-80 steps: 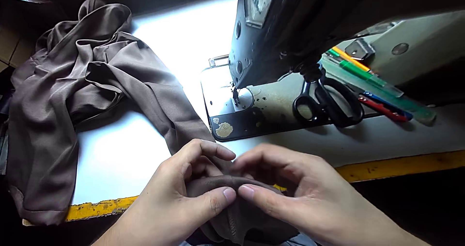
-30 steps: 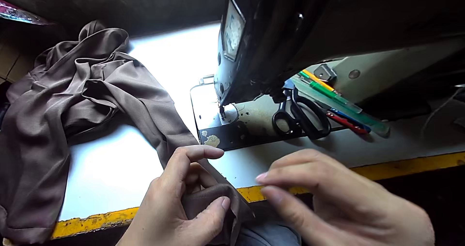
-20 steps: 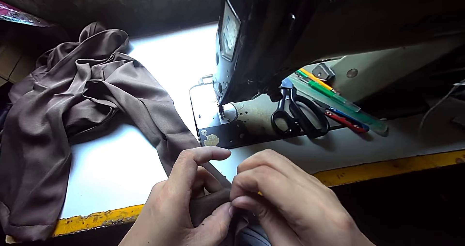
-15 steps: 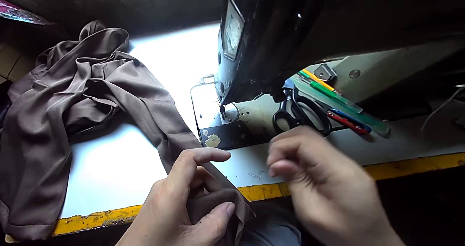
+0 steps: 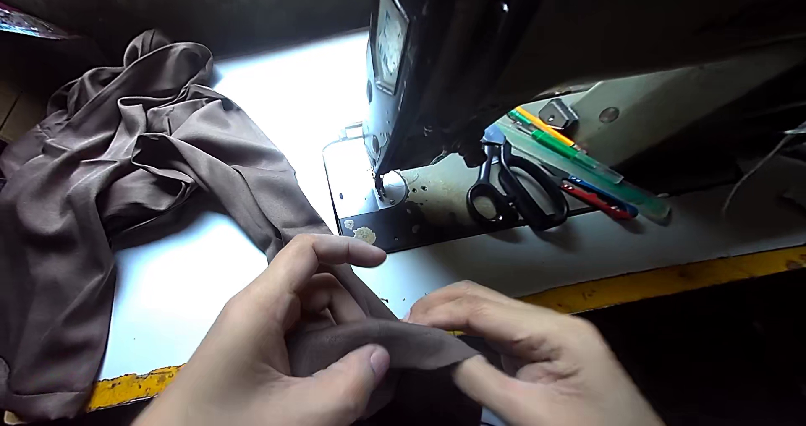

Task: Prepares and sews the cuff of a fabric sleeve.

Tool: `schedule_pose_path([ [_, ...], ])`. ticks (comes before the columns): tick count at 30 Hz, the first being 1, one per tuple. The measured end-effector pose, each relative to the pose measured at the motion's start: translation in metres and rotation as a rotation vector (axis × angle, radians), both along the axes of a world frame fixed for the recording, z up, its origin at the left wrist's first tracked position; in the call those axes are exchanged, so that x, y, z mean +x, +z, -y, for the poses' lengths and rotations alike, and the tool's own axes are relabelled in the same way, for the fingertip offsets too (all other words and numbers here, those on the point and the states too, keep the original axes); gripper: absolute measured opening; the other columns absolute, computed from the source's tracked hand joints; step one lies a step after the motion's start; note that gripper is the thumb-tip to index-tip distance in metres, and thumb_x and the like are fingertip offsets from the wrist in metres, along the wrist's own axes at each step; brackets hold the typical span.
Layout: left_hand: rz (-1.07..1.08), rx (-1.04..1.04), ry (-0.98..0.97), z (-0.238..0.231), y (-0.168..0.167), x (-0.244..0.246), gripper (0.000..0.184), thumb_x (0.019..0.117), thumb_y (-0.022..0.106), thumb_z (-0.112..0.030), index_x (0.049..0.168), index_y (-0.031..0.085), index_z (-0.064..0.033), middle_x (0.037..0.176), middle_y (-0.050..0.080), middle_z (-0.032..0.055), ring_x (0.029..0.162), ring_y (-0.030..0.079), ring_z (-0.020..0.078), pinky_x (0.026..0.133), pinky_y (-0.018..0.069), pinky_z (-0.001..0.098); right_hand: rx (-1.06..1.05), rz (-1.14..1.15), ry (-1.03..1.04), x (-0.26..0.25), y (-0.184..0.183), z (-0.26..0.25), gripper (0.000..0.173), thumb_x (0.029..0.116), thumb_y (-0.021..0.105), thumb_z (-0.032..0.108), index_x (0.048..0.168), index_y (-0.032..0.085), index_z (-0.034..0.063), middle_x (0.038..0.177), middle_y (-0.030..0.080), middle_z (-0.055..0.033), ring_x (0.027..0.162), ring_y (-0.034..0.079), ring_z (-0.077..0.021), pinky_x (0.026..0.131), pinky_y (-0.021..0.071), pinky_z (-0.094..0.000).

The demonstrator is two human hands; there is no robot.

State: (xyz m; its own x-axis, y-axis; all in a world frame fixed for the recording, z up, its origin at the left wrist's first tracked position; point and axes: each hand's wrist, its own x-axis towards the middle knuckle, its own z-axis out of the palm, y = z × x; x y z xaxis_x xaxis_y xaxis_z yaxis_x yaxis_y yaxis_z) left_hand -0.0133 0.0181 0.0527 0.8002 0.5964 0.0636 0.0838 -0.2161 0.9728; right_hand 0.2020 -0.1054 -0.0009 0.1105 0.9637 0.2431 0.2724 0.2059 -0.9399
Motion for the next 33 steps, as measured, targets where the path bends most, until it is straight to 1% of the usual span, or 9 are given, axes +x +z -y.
schedule_pose_path([
  [3,0.013,-0.382,-0.201,-0.015,0.002,-0.003,0.051,0.0885,0.075,-0.007,0.135,0.057,-0.0126,0.083,0.071,0.0019,0.069,0.066,0.0049,0.065,0.0571,0.0177,-0.093,-0.33,0.209,0.019,0.013,-0.004,0.023,0.0916,0.055,-0.003,0.104,0.072,0.0061,0.097,0.074,-0.002,0.089,0.069,-0.0064,0.078,0.0587,-0.0217],
  [5,-0.009,-0.485,-0.143,-0.017,-0.008,0.001,0.053,0.0871,0.076,-0.005,0.136,0.058,-0.0142,0.083,0.072,0.0057,0.069,0.068,0.0074,0.066,0.0579,0.0196,-0.173,-0.394,0.295,0.023,0.011,-0.009,0.028,0.0885,0.053,-0.001,0.108,0.07,0.0085,0.093,0.071,-0.0004,0.084,0.067,-0.0041,0.074,0.0562,-0.0193],
  [8,-0.049,-0.446,-0.037,-0.013,-0.026,0.008,0.058,0.0853,0.077,-0.005,0.138,0.056,-0.0154,0.08,0.07,0.0074,0.067,0.067,0.0108,0.064,0.057,0.0205,-0.314,-0.42,0.371,0.024,0.0,-0.021,0.032,0.0956,0.062,0.028,0.121,0.07,0.0117,0.102,0.071,0.0004,0.093,0.066,-0.0058,0.079,0.0552,-0.0223],
  [11,-0.05,-0.357,-0.022,-0.007,-0.035,0.011,0.057,0.0874,0.078,-0.009,0.138,0.054,-0.015,0.083,0.071,0.0061,0.069,0.068,0.0117,0.064,0.0574,0.0209,-0.411,-0.358,0.274,0.012,-0.002,-0.028,0.04,0.0917,0.071,0.052,0.109,0.073,0.0157,0.083,0.067,0.0059,0.075,0.063,-0.0007,0.066,0.0527,-0.016],
  [15,-0.047,-0.144,0.023,-0.002,-0.042,0.011,0.054,0.0887,0.08,-0.018,0.136,0.055,-0.0153,0.083,0.072,0.001,0.069,0.069,0.0113,0.063,0.059,0.0213,-0.432,-0.341,0.243,0.004,-0.003,-0.032,0.018,0.0929,0.076,0.028,0.096,0.075,0.0109,0.082,0.07,0.0008,0.075,0.065,-0.0051,0.066,0.0542,-0.0175],
  [20,-0.087,-0.024,0.046,0.002,-0.049,0.009,0.051,0.089,0.08,-0.021,0.134,0.055,-0.0173,0.082,0.072,-0.006,0.069,0.068,0.0071,0.063,0.0594,0.0205,-0.441,-0.291,0.228,0.004,-0.004,-0.034,0.012,0.0923,0.076,0.023,0.092,0.078,0.0114,0.079,0.071,0.0005,0.072,0.066,-0.0052,0.062,0.0541,-0.0172],
  [25,-0.088,-0.143,-0.018,-0.003,-0.05,0.002,0.054,0.0863,0.08,-0.015,0.135,0.056,-0.0174,0.083,0.071,-0.0021,0.069,0.068,0.0105,0.063,0.0598,0.0221,-0.47,-0.268,0.209,0.008,-0.002,-0.034,0.013,0.0936,0.074,0.023,0.088,0.076,0.0117,0.072,0.068,-0.0013,0.064,0.063,-0.0066,0.056,0.0506,-0.0176],
  [30,0.023,-0.029,-0.252,-0.014,-0.061,-0.018,0.053,0.0868,0.068,-0.008,0.136,0.052,-0.0141,0.116,0.067,-0.0016,0.101,0.068,0.0108,0.09,0.0608,0.0293,-0.674,-0.432,0.312,0.019,0.008,-0.031,0.013,0.0955,0.071,0.021,0.088,0.073,0.0103,0.069,0.065,-0.001,0.061,0.061,-0.0035,0.055,0.0495,-0.0159],
  [33,0.113,-0.091,-0.319,-0.014,-0.071,-0.032,0.038,0.091,0.06,-0.005,0.128,0.056,-0.0141,0.117,0.065,-0.0013,0.107,0.065,0.0081,0.092,0.0583,0.0253,-0.766,-0.542,0.374,0.028,0.01,-0.028,0.012,0.0965,0.07,0.018,0.088,0.073,0.0105,0.068,0.065,-0.0001,0.06,0.062,-0.0008,0.054,0.0503,-0.0141],
])
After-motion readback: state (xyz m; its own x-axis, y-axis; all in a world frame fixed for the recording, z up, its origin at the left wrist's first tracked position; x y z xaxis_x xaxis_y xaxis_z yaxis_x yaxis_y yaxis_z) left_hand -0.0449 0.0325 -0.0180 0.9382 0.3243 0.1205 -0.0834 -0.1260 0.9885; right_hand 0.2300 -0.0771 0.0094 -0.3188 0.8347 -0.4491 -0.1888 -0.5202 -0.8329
